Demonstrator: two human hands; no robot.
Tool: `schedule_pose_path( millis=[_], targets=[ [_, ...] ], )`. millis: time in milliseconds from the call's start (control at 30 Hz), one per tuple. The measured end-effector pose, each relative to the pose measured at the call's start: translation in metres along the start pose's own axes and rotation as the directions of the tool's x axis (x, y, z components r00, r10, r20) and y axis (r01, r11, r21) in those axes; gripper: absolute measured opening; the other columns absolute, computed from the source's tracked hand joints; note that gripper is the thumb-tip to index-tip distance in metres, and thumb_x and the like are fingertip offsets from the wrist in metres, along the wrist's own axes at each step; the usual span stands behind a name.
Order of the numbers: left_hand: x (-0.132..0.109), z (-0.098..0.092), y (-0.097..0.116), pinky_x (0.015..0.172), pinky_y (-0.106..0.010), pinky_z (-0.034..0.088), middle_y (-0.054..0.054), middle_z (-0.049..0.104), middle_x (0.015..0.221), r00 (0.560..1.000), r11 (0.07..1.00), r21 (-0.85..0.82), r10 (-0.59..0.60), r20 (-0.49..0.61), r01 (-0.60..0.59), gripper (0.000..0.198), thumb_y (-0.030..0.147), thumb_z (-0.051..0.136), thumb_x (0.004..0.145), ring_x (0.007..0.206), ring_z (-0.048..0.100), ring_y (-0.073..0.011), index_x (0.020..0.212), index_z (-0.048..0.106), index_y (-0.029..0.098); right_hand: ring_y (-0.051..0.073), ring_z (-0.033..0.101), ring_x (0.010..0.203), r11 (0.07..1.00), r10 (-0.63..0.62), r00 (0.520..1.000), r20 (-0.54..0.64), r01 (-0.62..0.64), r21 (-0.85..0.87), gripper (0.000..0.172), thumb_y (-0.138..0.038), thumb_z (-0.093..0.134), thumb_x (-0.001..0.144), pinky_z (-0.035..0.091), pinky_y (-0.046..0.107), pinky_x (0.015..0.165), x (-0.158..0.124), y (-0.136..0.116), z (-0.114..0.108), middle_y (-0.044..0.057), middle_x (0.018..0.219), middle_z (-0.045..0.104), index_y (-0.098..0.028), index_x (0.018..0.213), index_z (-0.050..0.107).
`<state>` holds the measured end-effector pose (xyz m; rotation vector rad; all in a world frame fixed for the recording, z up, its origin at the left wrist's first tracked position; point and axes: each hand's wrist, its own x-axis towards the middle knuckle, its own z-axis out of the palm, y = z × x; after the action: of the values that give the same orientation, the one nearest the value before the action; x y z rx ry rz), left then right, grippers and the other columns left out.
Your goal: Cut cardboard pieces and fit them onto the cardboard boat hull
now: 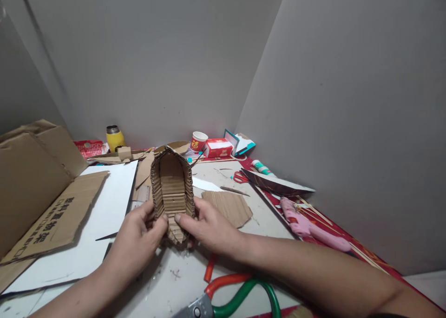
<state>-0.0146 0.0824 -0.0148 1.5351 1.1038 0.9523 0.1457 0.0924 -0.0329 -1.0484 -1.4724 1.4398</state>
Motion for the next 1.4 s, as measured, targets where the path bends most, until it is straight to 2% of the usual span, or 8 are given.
schedule_pose_path(
  millis=[233,467,667,867,1067,1233,1300,1400],
  targets=[
    [-0.002,0.001,-0.011,0.062,-0.028,0.046,-0.001,0.065,0.074,0.988,0.948,0.313,0.099,-0.115,-0.058,0.024,0.023,0.051,0.085,0.068,0.060,-0.0179,0.103,0.064,0.015,0.008,0.053,0.047,0.998,-0.020,1.000,0.018,0.022,-0.065,0.011,-0.021,0.052,0.081,0.046,0.018,0.043,-0.001,0.002,0.003,-0.002,0.061,0.059,-0.014,0.087,0.057],
    [-0.001,0.003,-0.004,0.064,-0.026,0.050,-0.003,0.071,0.084,0.999,1.000,0.015,-0.011,-0.032,0.011,0.024,0.027,0.052,0.087,0.068,0.062,-0.0160,0.102,0.063,0.013,0.009,0.055,0.047,0.999,0.036,0.996,0.081,-0.038,0.025,0.019,-0.022,0.051,0.080,0.048,0.019,0.040,0.000,-0.002,0.002,-0.001,0.064,0.060,-0.013,0.094,0.060],
    [0.000,0.003,-0.006,0.068,-0.026,0.050,-0.005,0.072,0.094,1.000,1.000,-0.019,-0.023,-0.001,0.023,0.026,0.023,0.050,0.086,0.072,0.064,-0.0162,0.105,0.063,0.011,0.009,0.056,0.053,0.999,0.017,0.999,0.040,-0.015,-0.045,0.026,-0.015,0.054,0.075,0.048,0.017,0.043,0.002,-0.007,-0.005,-0.001,0.071,0.063,-0.015,0.100,0.061],
    [0.002,0.001,-0.008,0.066,-0.025,0.050,-0.003,0.073,0.087,1.000,0.999,0.038,-0.025,-0.015,0.026,0.024,0.018,0.051,0.084,0.073,0.065,-0.0174,0.101,0.067,0.013,0.009,0.055,0.051,0.998,0.062,0.990,0.127,-0.064,0.011,0.023,-0.015,0.054,0.074,0.048,0.017,0.042,0.002,-0.007,-0.004,0.000,0.071,0.064,-0.013,0.095,0.062],
    [0.006,-0.004,-0.002,0.080,-0.026,0.049,-0.005,0.073,0.099,0.999,0.994,-0.112,-0.007,0.052,0.013,0.026,0.028,0.056,0.086,0.087,0.065,-0.0178,0.106,0.066,0.016,0.010,0.059,0.055,0.991,0.101,0.987,0.123,-0.111,0.079,0.042,-0.017,0.063,0.071,0.051,0.016,0.041,0.004,-0.009,-0.005,0.003,0.080,0.067,-0.015,0.112,0.052],
    [0.006,0.000,-0.010,0.066,-0.027,0.049,-0.007,0.074,0.080,0.975,0.945,-0.283,-0.112,0.194,0.165,0.026,0.034,0.054,0.088,0.067,0.065,-0.0170,0.095,0.068,0.014,0.012,0.062,0.049,0.980,0.126,0.980,0.157,-0.148,0.136,0.042,-0.024,0.067,0.071,0.050,0.018,0.038,0.006,-0.006,-0.006,0.001,0.070,0.067,-0.016,0.107,0.047],
    [0.006,0.000,-0.010,0.060,-0.025,0.047,-0.006,0.073,0.071,0.969,0.916,-0.346,-0.142,0.200,0.206,0.023,0.032,0.054,0.087,0.060,0.063,-0.0155,0.088,0.069,0.013,0.013,0.063,0.046,0.971,0.159,0.968,0.196,-0.189,0.145,0.043,-0.029,0.067,0.073,0.050,0.019,0.038,0.006,-0.008,-0.007,0.000,0.066,0.066,-0.017,0.108,0.043],
    [0.008,-0.003,-0.007,0.055,-0.023,0.044,-0.004,0.069,0.061,0.967,0.878,-0.407,-0.216,0.134,0.253,0.020,0.029,0.059,0.082,0.055,0.060,-0.0141,0.076,0.069,0.013,0.013,0.062,0.045,0.969,0.179,0.957,0.226,-0.212,0.127,0.046,-0.033,0.065,0.077,0.048,0.019,0.037,0.004,-0.014,-0.009,0.001,0.069,0.067,-0.017,0.113,0.042]
  ],
)
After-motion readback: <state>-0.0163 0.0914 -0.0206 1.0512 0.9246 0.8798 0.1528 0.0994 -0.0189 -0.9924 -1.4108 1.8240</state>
